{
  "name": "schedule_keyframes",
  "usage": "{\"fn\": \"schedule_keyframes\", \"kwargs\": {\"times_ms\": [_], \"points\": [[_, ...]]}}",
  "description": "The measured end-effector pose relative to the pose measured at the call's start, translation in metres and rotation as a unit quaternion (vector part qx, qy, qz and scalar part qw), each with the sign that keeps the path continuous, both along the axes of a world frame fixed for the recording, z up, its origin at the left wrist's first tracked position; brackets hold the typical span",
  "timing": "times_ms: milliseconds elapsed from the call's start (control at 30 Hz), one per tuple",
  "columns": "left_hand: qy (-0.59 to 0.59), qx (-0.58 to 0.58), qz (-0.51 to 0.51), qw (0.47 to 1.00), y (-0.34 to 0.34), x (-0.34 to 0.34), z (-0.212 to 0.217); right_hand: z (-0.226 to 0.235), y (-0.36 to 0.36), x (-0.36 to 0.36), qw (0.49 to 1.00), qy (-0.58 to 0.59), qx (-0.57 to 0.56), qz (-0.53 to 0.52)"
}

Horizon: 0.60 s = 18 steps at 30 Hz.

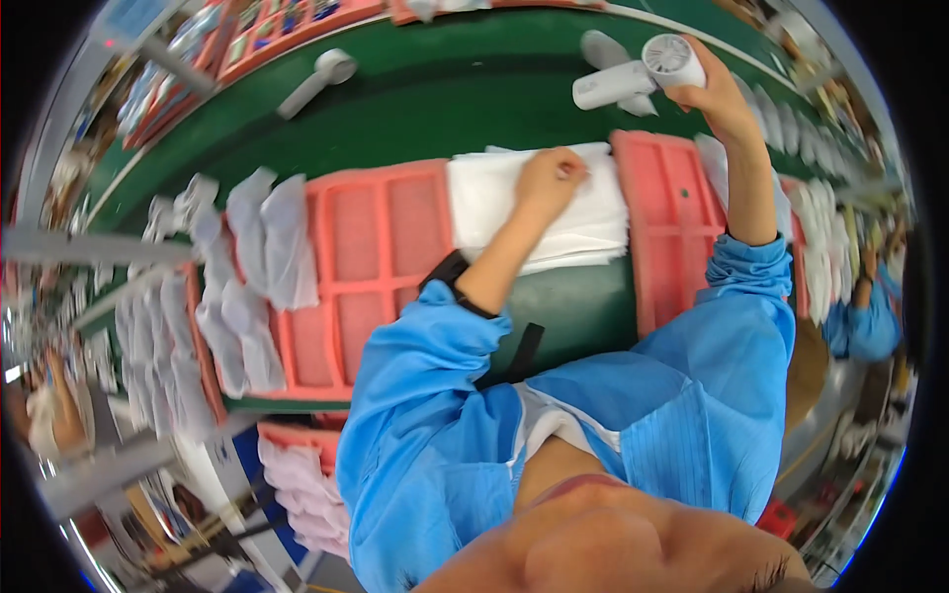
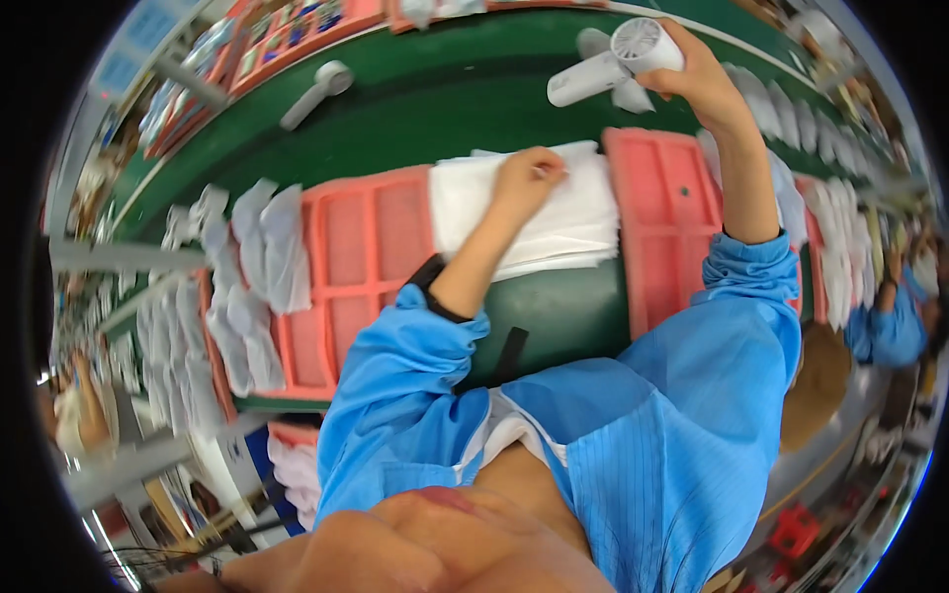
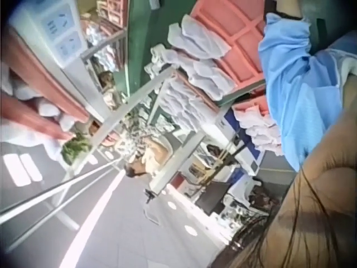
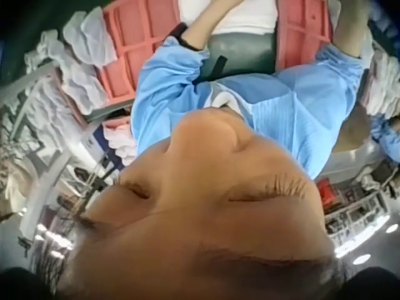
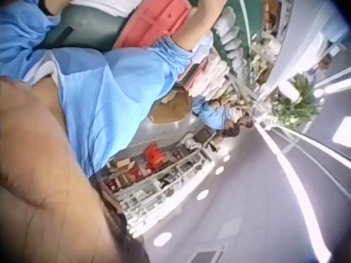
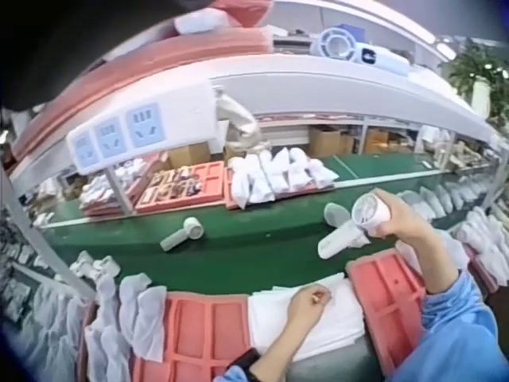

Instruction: The person picks up a white handheld fan, wraps it in a white foam sheet by hand, and places the wrapped fan into a pink tray, repeating the process for several fans.

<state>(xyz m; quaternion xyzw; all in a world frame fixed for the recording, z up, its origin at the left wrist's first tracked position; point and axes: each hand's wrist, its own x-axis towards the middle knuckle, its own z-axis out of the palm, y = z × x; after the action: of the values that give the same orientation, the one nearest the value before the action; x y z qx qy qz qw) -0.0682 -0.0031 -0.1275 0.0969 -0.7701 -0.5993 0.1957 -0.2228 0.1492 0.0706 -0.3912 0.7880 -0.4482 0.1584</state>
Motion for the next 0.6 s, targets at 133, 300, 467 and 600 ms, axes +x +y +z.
{"fn": "schedule_keyframes", "kwargs": {"times_ms": [133, 300, 467, 600], "points": [[0.023, 0.066, -0.016, 0.997, -0.008, 0.007, 0.015, -0.009, 0.072, 0.012, 0.999, 0.026, -0.02, -0.04], [-0.069, -0.087, 0.015, 0.994, 0.006, 0.026, 0.05, -0.027, 0.063, 0.041, 0.996, 0.037, -0.075, -0.038], [-0.091, -0.313, -0.02, 0.945, 0.023, 0.021, 0.044, -0.027, 0.05, 0.035, 0.995, 0.052, -0.075, -0.03], [-0.074, -0.342, 0.001, 0.937, 0.028, 0.002, 0.042, -0.037, 0.037, 0.027, 0.991, 0.005, -0.127, -0.033]]}}
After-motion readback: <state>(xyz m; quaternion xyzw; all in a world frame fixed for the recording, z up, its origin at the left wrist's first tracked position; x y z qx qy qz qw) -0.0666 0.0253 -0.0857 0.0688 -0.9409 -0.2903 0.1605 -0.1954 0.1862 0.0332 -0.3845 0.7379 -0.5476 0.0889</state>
